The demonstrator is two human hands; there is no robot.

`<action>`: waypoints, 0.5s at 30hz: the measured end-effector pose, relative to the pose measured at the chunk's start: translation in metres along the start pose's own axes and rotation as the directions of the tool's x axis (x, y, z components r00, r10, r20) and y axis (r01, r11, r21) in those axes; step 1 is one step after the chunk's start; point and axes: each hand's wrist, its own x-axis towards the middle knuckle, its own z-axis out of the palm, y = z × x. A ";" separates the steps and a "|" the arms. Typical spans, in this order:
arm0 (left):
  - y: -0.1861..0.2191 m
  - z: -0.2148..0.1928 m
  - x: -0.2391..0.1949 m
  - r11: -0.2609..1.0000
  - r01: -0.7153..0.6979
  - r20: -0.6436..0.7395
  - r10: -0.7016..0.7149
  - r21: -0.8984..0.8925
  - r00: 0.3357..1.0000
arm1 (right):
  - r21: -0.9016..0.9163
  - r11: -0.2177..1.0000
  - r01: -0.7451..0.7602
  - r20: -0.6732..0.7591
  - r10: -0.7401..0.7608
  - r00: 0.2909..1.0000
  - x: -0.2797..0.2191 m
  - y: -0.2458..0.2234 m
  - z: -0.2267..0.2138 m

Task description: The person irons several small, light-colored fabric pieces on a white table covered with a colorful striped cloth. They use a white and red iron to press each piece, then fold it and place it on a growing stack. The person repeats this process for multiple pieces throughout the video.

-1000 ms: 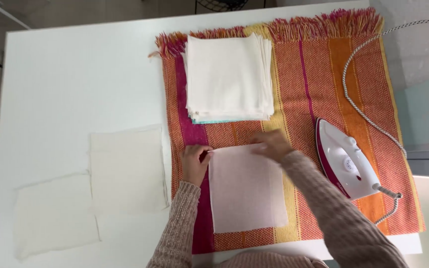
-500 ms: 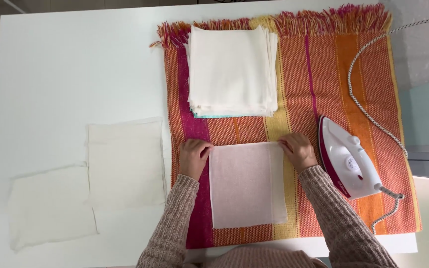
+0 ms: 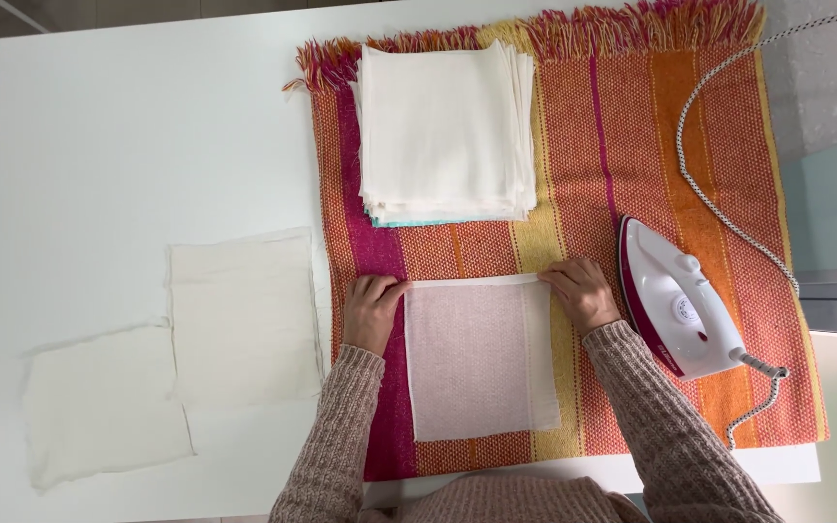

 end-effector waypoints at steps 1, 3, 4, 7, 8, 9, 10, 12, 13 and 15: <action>0.000 0.001 -0.002 1.000 -0.003 0.000 0.003 0.002 1.000 | 0.001 1.000 -0.001 -0.003 0.001 1.000 0.000 -0.001 -0.001; -0.002 0.004 -0.005 0.999 -0.026 -0.020 0.027 0.041 0.999 | 0.010 1.000 -0.011 -0.003 0.011 1.000 0.000 -0.004 -0.003; 0.001 -0.002 -0.006 0.999 -0.027 -0.017 0.028 0.041 0.999 | 0.012 1.000 -0.014 -0.003 0.014 1.000 0.000 -0.005 -0.004; 0.010 -0.014 -0.008 0.995 0.008 0.055 -0.014 0.097 0.998 | 0.034 0.999 -0.001 -0.043 0.002 0.999 -0.002 -0.008 -0.005; 0.012 -0.016 -0.009 0.992 0.012 0.094 -0.023 0.122 0.995 | 0.041 0.999 -0.010 -0.045 0.012 0.999 -0.005 -0.007 -0.004; 0.014 -0.018 -0.011 0.989 0.014 0.132 -0.034 0.148 0.991 | 0.049 0.999 -0.020 -0.046 0.022 0.999 -0.008 -0.007 -0.003; 0.018 -0.021 -0.011 0.989 0.010 0.133 -0.030 0.146 0.991 | 0.046 0.999 -0.023 -0.047 0.026 0.999 -0.009 -0.007 -0.002; 0.025 -0.025 -0.009 0.979 0.023 0.151 -0.054 0.202 0.987 | 0.087 0.995 -0.047 -0.077 0.054 0.996 -0.012 -0.006 -0.001; 0.038 -0.030 0.000 0.980 0.018 0.151 -0.049 0.199 0.987 | 0.083 0.995 -0.051 -0.079 0.058 0.995 -0.012 -0.008 -0.003; 0.064 -0.039 0.019 0.979 0.041 0.155 -0.073 0.202 0.985 | 0.087 0.993 -0.076 -0.080 0.083 0.993 -0.011 -0.012 -0.005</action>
